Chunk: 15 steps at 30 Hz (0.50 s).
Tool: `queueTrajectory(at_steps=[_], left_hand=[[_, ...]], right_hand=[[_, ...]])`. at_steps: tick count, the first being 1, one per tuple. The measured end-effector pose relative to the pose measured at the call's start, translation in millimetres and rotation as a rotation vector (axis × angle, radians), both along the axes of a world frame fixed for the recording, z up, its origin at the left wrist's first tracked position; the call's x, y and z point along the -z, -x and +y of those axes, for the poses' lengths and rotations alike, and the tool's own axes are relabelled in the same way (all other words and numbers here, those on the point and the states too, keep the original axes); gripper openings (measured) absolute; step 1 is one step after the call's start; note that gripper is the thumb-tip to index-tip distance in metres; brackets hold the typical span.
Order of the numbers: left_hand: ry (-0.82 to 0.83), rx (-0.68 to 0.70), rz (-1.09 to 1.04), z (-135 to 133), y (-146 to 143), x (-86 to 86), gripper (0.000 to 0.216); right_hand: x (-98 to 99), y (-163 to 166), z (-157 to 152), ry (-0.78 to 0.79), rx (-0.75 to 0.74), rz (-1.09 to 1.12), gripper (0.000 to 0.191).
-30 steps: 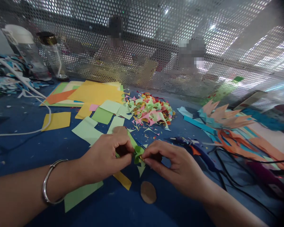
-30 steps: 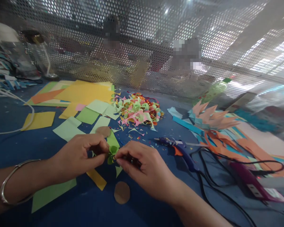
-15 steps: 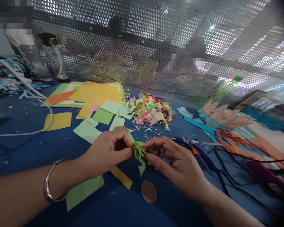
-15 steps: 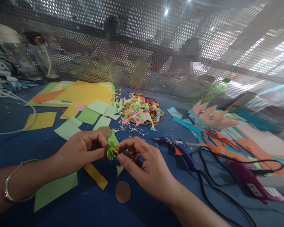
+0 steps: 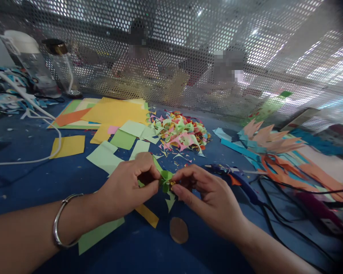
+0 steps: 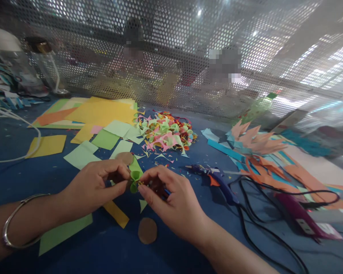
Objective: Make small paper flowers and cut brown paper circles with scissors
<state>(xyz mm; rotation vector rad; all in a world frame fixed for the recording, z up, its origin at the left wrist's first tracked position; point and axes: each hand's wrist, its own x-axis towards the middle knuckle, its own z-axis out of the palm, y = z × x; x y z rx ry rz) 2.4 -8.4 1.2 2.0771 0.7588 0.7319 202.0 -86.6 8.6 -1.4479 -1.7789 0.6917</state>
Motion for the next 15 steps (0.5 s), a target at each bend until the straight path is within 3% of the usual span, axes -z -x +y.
queueTrajectory(at_steps=[15], left_hand=[[-0.018,-0.038,0.006,-3.3,-0.6,-1.9,0.011]], right_hand=[[-0.3,3.6,2.9,-0.063,0.023,-0.054,0.008]])
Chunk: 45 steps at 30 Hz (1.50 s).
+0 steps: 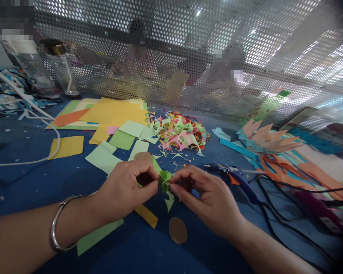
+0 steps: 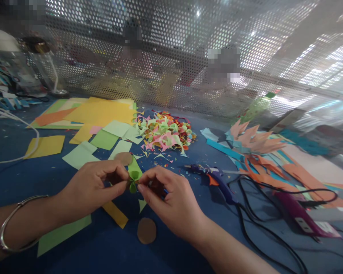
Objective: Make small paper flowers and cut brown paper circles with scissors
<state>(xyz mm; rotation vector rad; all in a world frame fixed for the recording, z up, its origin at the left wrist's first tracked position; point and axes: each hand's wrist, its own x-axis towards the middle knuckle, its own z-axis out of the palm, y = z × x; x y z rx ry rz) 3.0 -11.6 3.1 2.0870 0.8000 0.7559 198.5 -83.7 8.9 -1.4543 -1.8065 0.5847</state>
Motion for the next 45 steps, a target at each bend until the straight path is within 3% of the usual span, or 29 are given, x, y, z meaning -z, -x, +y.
queueTrajectory(at_steps=[40,45], left_hand=[[-0.308,-0.033,-0.008,-2.7,-3.0,4.3,0.01],[-0.257,-0.05,-0.002,-0.8,-3.9,4.9,0.01]], right_hand=[[2.0,2.6,-1.6,0.005,0.013,0.013,0.006],[3.1,1.2,-1.8,0.015,0.018,0.016,0.009]])
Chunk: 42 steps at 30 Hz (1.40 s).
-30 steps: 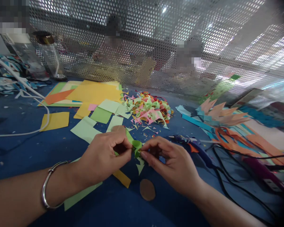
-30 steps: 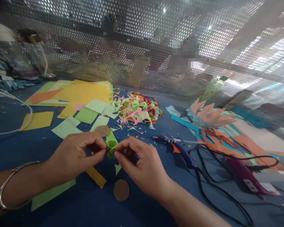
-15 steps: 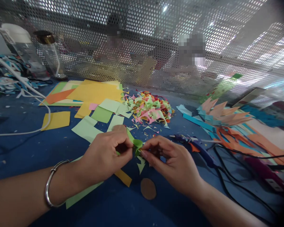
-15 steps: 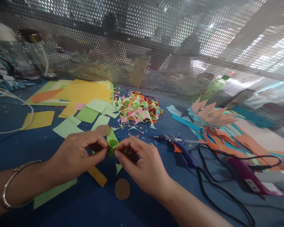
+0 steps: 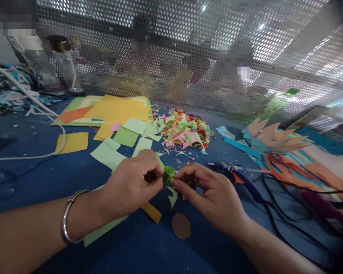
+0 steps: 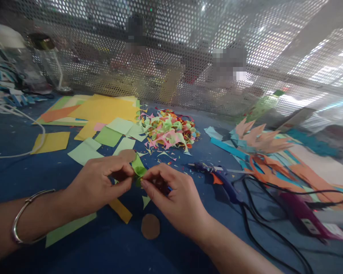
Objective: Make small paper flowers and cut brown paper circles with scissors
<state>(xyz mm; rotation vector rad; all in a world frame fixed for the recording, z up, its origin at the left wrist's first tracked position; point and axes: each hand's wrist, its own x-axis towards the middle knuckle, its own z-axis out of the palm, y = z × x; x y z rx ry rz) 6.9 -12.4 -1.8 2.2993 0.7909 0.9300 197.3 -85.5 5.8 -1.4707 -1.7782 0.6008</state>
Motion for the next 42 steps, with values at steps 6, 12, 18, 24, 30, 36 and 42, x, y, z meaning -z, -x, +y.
queueTrajectory(at_steps=[6,12,18,24,30,36,42], left_hand=[[0.223,-0.028,-0.007,5.1,0.4,-0.4,0.009],[0.328,-0.029,-0.029,6.5,1.2,-0.3,0.008],[0.336,-0.049,-0.05,9.0,1.1,1.6,0.011],[0.296,-0.102,-0.026,14.5,0.2,0.6,0.012],[0.179,-0.18,0.016,17.0,-2.7,8.0,0.013],[0.244,-0.152,0.02,23.3,-5.1,8.0,0.011],[0.104,-0.082,0.129,56.1,-40.1,-18.6,0.006]], right_hand=[[0.1,-5.6,1.1,0.053,0.05,0.052,0.018],[1.8,-11.1,3.3,0.021,0.079,0.055,0.017],[3.4,-12.4,2.0,-0.021,0.083,0.004,0.016],[3.7,-15.6,-0.1,-0.109,0.078,-0.07,0.013],[2.4,-15.6,-3.8,-0.184,0.039,-0.101,0.012],[3.0,-14.2,-6.8,-0.227,-0.023,-0.135,0.011],[6.5,-13.4,-5.5,-0.16,-0.108,-0.16,0.011]])
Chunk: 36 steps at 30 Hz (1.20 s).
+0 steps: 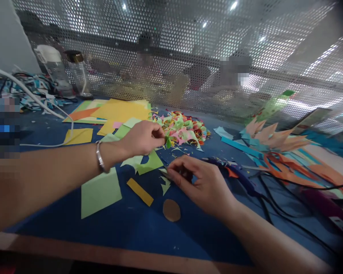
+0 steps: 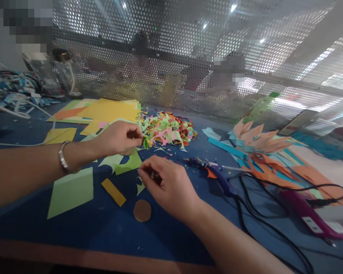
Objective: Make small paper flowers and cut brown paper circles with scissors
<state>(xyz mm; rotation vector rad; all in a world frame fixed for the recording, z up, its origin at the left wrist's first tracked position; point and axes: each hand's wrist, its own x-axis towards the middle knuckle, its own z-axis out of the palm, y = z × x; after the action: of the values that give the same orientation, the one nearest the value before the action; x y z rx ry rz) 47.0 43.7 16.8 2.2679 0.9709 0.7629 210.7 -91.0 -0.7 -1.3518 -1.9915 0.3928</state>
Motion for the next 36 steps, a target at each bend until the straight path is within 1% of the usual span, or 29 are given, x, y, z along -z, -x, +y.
queueTrajectory(at_steps=[3,5,9,11,13,15,17,19,23,24,26,27,30,33,36], left_hand=[[-0.156,-0.042,-0.009,29.5,-30.5,-12.9,0.006],[-0.196,-0.062,-0.008,49.5,-50.5,-18.3,0.008],[-0.171,-0.07,0.028,78.4,-81.6,-22.8,0.016],[-0.16,-0.081,0.045,85.3,-89.6,-23.9,0.02],[-0.15,-0.075,0.077,87.2,-90.3,-25.1,0.022],[-0.143,-0.054,0.124,84.6,-82.2,-26.8,0.023],[-0.153,-0.029,0.173,77.9,-65.5,-28.5,0.024],[-0.152,0.0,0.235,67.5,-42.3,-29.5,0.02],[-0.177,0.08,0.484,38.9,8.0,-26.1,0.015],[-0.15,0.091,0.538,31.4,18.3,-23.9,0.017],[-0.079,0.093,0.587,18.5,33.7,-18.5,0.032],[-0.057,0.107,0.59,13.8,38.5,-15.5,0.036],[-0.083,0.132,0.587,8.2,45.0,-6.4,0.037],[-0.153,0.093,0.601,13.4,48.4,-0.1,0.035],[-0.214,0.033,0.66,20.9,56.2,-0.7,0.039]], right_hand=[[1.0,-0.1,1.0,0.012,-0.02,-0.024,0.012],[1.0,-0.1,1.7,0.027,-0.022,-0.037,0.011],[0.9,0.0,2.8,0.061,-0.026,-0.06,0.011],[1.4,-0.4,2.9,0.056,-0.031,-0.072,0.01],[1.7,-1.1,2.7,0.051,-0.04,-0.076,0.01],[1.6,-1.8,2.5,0.056,-0.048,-0.077,0.011],[1.1,-2.6,2.6,0.068,-0.047,-0.081,0.012],[0.7,-3.4,2.7,0.076,-0.039,-0.083,0.014],[0.9,-5.1,2.5,0.064,-0.022,-0.082,0.015],[1.0,-5.2,2.4,0.065,-0.02,-0.084,0.016],[1.1,-5.0,2.3,0.075,-0.02,-0.093,0.017],[1.1,-4.6,2.3,0.081,-0.022,-0.102,0.018],[1.2,-2.8,3.0,0.091,-0.015,-0.13,0.02],[1.0,-2.1,4.2,0.099,0.017,-0.135,0.022],[0.3,-4.0,5.0,0.089,0.048,-0.143,0.022]])
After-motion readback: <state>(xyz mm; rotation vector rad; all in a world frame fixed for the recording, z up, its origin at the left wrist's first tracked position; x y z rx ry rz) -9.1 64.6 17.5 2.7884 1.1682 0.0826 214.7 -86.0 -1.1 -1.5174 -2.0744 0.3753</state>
